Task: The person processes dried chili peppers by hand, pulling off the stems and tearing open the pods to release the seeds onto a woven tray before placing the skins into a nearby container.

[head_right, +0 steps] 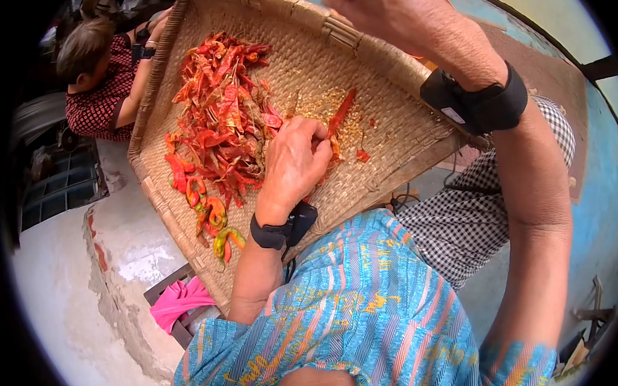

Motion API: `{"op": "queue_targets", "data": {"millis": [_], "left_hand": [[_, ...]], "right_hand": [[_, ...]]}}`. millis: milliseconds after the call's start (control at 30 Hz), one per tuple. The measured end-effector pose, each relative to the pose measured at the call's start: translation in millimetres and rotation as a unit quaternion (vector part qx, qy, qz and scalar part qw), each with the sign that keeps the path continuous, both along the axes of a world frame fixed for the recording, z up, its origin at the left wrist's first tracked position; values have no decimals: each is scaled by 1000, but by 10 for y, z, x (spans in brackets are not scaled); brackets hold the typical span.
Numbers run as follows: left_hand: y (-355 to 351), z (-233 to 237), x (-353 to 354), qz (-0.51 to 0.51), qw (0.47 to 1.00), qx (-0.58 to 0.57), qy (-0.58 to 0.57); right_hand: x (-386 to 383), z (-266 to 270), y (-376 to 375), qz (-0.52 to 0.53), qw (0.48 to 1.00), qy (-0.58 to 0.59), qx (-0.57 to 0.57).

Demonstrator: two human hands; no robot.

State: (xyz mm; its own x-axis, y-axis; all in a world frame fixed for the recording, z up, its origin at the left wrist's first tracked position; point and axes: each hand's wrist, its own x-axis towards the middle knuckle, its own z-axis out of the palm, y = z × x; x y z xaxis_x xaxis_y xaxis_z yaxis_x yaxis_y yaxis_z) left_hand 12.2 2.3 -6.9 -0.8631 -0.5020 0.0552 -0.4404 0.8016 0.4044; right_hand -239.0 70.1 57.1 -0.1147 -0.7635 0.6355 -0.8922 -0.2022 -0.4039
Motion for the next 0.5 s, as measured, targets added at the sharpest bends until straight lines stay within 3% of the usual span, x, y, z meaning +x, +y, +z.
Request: {"op": "queue_targets", "data": {"millis": [33, 67, 100, 167, 233, 367, 500], "left_hand": [[-12, -1, 3, 8, 1000, 7, 7], [-17, 13, -2, 7, 1000, 7, 7], [-18, 39, -16, 53, 996, 66, 38], [-10, 128, -55, 98, 985, 126, 68], [-20, 247, -91, 196, 930, 285, 125], [-38, 244, -87, 124, 900, 386, 161], [7, 186, -106, 116, 909, 367, 161]], "right_hand": [[19, -122, -67, 30, 998, 40, -40], [40, -211, -68, 24, 996, -24, 82], [104, -206, -62, 67, 994, -6, 82], [224, -274, -117, 129, 979, -112, 113], [348, -179, -70, 132, 968, -80, 199], [472, -370, -119, 173, 951, -147, 211], [479, -310, -153, 192, 935, -220, 202]]}}
